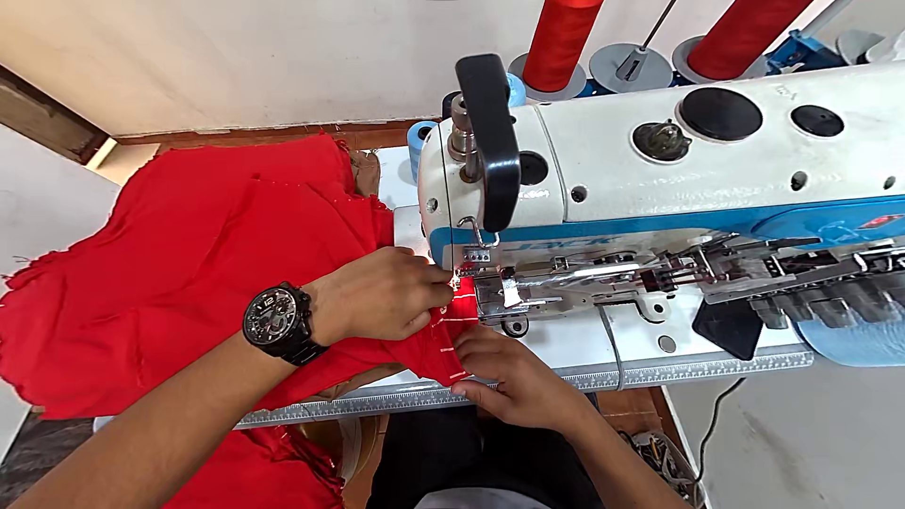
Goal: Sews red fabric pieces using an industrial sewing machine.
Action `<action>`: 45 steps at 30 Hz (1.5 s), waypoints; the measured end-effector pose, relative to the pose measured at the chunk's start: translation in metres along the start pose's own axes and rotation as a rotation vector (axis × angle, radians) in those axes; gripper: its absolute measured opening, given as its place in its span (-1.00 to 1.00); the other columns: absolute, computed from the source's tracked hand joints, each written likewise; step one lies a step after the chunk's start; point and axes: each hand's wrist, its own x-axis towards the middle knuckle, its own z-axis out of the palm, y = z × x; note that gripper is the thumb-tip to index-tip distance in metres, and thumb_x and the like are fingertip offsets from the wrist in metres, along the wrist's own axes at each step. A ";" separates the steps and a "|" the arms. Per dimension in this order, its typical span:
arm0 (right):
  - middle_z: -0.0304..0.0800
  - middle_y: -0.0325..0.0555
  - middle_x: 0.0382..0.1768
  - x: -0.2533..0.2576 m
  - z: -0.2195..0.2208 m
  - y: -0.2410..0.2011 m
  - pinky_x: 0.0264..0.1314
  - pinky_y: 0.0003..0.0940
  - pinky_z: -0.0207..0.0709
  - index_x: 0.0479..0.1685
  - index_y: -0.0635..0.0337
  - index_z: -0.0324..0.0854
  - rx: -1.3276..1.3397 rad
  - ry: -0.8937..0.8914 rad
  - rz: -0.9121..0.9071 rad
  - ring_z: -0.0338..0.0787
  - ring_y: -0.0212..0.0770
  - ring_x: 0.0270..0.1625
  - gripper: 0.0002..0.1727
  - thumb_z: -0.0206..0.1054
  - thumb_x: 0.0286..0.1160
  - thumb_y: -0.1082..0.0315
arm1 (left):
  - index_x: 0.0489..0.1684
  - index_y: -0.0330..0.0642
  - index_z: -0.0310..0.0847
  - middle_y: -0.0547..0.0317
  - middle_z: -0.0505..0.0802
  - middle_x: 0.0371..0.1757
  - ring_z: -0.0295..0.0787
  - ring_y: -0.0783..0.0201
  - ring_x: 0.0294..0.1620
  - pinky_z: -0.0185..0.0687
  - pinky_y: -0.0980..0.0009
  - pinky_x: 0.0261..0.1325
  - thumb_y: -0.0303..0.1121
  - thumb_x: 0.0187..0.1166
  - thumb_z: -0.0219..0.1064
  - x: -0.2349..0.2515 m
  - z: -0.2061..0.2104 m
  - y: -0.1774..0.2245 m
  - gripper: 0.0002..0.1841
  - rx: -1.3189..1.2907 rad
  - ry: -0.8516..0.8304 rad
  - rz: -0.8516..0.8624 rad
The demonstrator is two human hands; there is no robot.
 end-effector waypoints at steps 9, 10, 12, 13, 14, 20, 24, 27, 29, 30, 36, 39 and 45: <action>0.88 -0.17 -0.07 0.001 -0.004 0.002 0.46 -0.27 0.57 -0.25 0.22 0.80 0.035 0.004 0.012 0.74 -0.25 0.29 -0.71 0.32 0.70 0.19 | -0.46 -0.04 0.71 0.24 0.84 -0.27 0.81 0.25 -0.25 0.66 0.24 -0.33 -0.26 0.52 0.13 -0.002 -0.002 0.000 -0.75 -0.007 0.024 -0.009; 0.88 -0.17 -0.08 0.000 -0.005 0.003 0.44 -0.28 0.58 -0.26 0.22 0.80 0.045 0.007 0.012 0.74 -0.24 0.29 -0.71 0.33 0.70 0.19 | -0.44 -0.03 0.73 0.26 0.84 -0.27 0.81 0.27 -0.24 0.66 0.26 -0.31 -0.24 0.55 0.13 -0.003 -0.002 0.001 -0.74 -0.031 0.029 -0.014; 0.88 -0.16 -0.07 -0.002 -0.006 0.004 0.44 -0.27 0.59 -0.27 0.22 0.80 0.063 0.012 0.015 0.74 -0.24 0.30 -0.71 0.35 0.68 0.18 | -0.41 -0.02 0.75 0.31 0.82 -0.28 0.78 0.34 -0.23 0.68 0.30 -0.25 -0.18 0.61 0.17 -0.004 -0.003 0.006 -0.73 -0.125 0.045 -0.033; 0.87 -0.16 -0.05 -0.002 -0.007 0.005 0.45 -0.27 0.59 -0.24 0.22 0.81 0.070 0.013 0.019 0.74 -0.24 0.30 -0.71 0.35 0.68 0.18 | -0.40 -0.02 0.75 0.34 0.79 -0.31 0.75 0.38 -0.25 0.69 0.35 -0.24 -0.17 0.64 0.18 -0.005 -0.004 0.011 -0.72 -0.194 0.066 -0.038; 0.87 -0.16 -0.04 -0.003 -0.007 0.005 0.44 -0.26 0.59 -0.22 0.23 0.81 0.076 0.013 0.018 0.73 -0.23 0.31 -0.71 0.35 0.68 0.18 | -0.39 -0.02 0.75 0.37 0.76 -0.34 0.73 0.43 -0.29 0.70 0.40 -0.25 -0.15 0.68 0.19 -0.006 -0.004 0.017 -0.71 -0.265 0.091 -0.041; 0.88 -0.10 -0.02 -0.004 -0.007 0.005 0.49 -0.19 0.58 -0.21 0.26 0.80 0.090 -0.010 -0.009 0.75 -0.18 0.32 -0.72 0.35 0.68 0.20 | -0.34 0.05 0.78 0.41 0.79 -0.27 0.75 0.44 -0.21 0.70 0.38 -0.20 0.26 0.58 0.23 -0.014 0.015 0.030 -0.52 -0.234 0.082 -0.130; 0.88 -0.08 -0.06 -0.003 -0.011 0.002 0.51 -0.20 0.55 -0.23 0.29 0.79 0.126 0.010 -0.024 0.75 -0.18 0.29 -0.72 0.37 0.67 0.22 | -0.21 0.07 0.78 0.36 0.82 0.01 0.75 0.36 0.06 0.72 0.29 0.00 0.56 0.25 0.28 -0.020 0.020 0.036 -0.30 -0.202 0.105 -0.178; 0.87 -0.09 -0.14 0.004 -0.016 -0.006 0.45 -0.20 0.56 -0.28 0.30 0.77 0.191 0.042 -0.056 0.77 -0.22 0.22 -0.72 0.38 0.66 0.24 | -0.01 0.01 0.72 0.24 0.82 0.12 0.75 0.21 0.11 0.69 0.24 -0.02 0.08 0.28 0.52 -0.020 0.030 0.054 -0.55 -0.085 0.144 -0.246; 0.87 -0.12 -0.14 0.007 -0.018 -0.008 0.44 -0.22 0.56 -0.29 0.27 0.77 0.202 0.066 -0.057 0.77 -0.25 0.21 -0.73 0.39 0.64 0.22 | 0.09 -0.05 0.70 0.14 0.81 0.10 0.76 0.10 0.05 0.70 0.19 -0.10 -0.25 0.31 0.48 -0.020 0.040 0.059 -0.64 -0.011 0.200 -0.270; 0.87 -0.13 -0.13 0.006 -0.018 -0.007 0.44 -0.21 0.56 -0.28 0.26 0.78 0.204 0.071 -0.050 0.76 -0.25 0.22 -0.73 0.40 0.64 0.21 | 0.10 -0.07 0.71 0.11 0.81 0.08 0.76 0.07 0.01 0.67 0.19 -0.14 -0.31 0.36 0.44 -0.021 0.044 0.059 -0.68 0.018 0.233 -0.272; 0.88 -0.14 -0.06 0.003 -0.014 0.001 0.44 -0.24 0.60 -0.22 0.25 0.80 0.186 0.092 -0.004 0.75 -0.23 0.28 -0.79 0.43 0.61 0.26 | 0.04 -0.05 0.83 0.16 0.86 0.16 0.72 0.12 -0.02 0.56 0.22 -0.07 -0.42 0.49 0.34 -0.024 0.064 0.049 -0.76 0.139 0.372 -0.221; 0.84 -0.14 0.00 0.004 -0.014 0.004 0.40 -0.26 0.66 -0.25 0.22 0.80 0.094 0.112 0.040 0.74 -0.23 0.30 -0.81 0.43 0.59 0.28 | 0.06 -0.06 0.86 0.20 0.87 0.20 0.70 0.15 0.00 0.50 0.22 -0.05 -0.47 0.58 0.25 -0.022 0.067 0.039 -0.73 0.134 0.360 -0.217; 0.85 -0.17 0.12 0.012 -0.016 0.007 0.23 -0.32 0.77 -0.21 0.18 0.79 -0.051 0.154 0.097 0.81 -0.30 0.22 -0.85 0.41 0.60 0.30 | -0.02 -0.03 0.87 0.23 0.92 0.06 0.79 0.16 0.02 0.61 0.21 0.11 -0.45 0.65 0.22 -0.014 0.068 0.019 -0.75 0.169 0.405 -0.258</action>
